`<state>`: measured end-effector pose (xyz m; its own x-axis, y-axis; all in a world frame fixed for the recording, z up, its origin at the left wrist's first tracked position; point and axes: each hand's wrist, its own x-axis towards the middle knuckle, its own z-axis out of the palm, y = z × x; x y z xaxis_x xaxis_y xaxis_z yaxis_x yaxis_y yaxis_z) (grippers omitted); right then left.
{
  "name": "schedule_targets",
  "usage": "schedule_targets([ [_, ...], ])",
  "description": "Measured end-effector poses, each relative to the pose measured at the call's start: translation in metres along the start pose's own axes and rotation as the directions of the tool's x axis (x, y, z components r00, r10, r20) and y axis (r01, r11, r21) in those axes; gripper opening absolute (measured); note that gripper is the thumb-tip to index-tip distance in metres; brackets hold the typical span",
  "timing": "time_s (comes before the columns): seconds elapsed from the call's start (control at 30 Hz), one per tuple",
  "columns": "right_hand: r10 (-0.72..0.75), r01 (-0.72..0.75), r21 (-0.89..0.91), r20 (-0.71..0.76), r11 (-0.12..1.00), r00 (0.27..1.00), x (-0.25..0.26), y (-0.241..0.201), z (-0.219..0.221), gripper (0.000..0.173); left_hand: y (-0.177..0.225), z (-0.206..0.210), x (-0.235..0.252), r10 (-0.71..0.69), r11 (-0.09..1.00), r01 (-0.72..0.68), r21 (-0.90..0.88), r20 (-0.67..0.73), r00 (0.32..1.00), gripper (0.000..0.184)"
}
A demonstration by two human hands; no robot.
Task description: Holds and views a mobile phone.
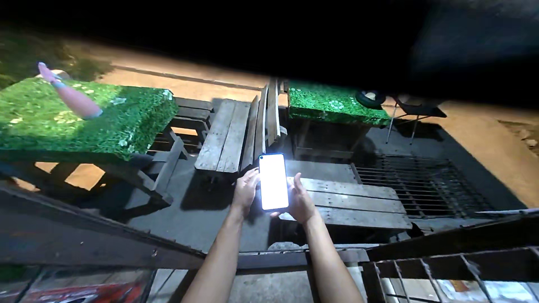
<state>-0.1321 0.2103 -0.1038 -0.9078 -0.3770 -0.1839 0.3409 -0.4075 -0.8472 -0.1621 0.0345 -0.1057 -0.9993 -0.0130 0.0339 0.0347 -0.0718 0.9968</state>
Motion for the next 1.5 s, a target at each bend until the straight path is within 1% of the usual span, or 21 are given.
schedule_targets([
  [0.43,0.025,-0.025,0.028,-0.011,0.999,1.000,-0.0010,0.0018,0.0005,0.082,-0.0038,-0.0032,-0.0038,-0.036,0.998,0.034,0.056,0.027,0.999,0.035],
  [0.6,0.031,-0.031,0.029,-0.017,0.999,0.999,-0.0010,0.0014,0.0009,0.085,-0.0052,-0.0043,-0.0065,-0.024,0.997,0.022,0.072,0.031,0.999,0.037],
  [0.8,0.018,-0.018,0.015,0.008,1.000,1.000,-0.0001,0.0031,-0.0006,0.085,-0.0092,-0.0046,-0.0025,0.021,0.997,-0.022,0.076,0.016,1.000,0.032],
  [0.93,0.011,-0.011,0.013,0.020,1.000,1.000,0.0000,0.0037,-0.0011,0.083,-0.0066,-0.0028,-0.0040,0.045,0.997,-0.045,0.069,-0.001,0.999,0.023],
  [0.97,0.011,-0.011,0.013,0.021,1.000,1.000,-0.0001,0.0038,-0.0013,0.083,-0.0063,-0.0029,-0.0044,0.044,0.997,-0.044,0.068,0.001,0.999,0.023],
  [1.0,0.011,-0.012,0.013,0.022,1.000,1.000,-0.0001,0.0038,-0.0017,0.083,-0.0065,-0.0037,-0.0049,0.039,0.997,-0.039,0.066,0.007,0.999,0.026],
  [1.1,0.010,-0.011,0.021,0.015,1.000,1.000,-0.0006,0.0033,-0.0018,0.083,-0.0081,-0.0059,-0.0064,-0.028,0.998,0.028,0.053,0.004,1.000,0.045],
  [1.17,0.004,-0.004,0.017,0.012,1.000,1.000,-0.0010,0.0029,-0.0012,0.082,-0.0068,-0.0058,-0.0060,-0.062,0.998,0.062,0.028,0.005,0.998,0.051],
  [1.3,-0.010,0.010,0.005,0.021,1.000,1.000,-0.0006,0.0030,-0.0026,0.084,-0.0053,-0.0045,-0.0044,-0.058,0.998,0.058,0.027,0.002,0.998,0.051],
  [1.5,0.009,-0.010,0.015,0.012,1.000,1.000,0.0003,0.0027,-0.0033,0.085,-0.0039,-0.0040,-0.0050,-0.066,0.998,0.066,0.016,0.005,0.998,0.048],
])
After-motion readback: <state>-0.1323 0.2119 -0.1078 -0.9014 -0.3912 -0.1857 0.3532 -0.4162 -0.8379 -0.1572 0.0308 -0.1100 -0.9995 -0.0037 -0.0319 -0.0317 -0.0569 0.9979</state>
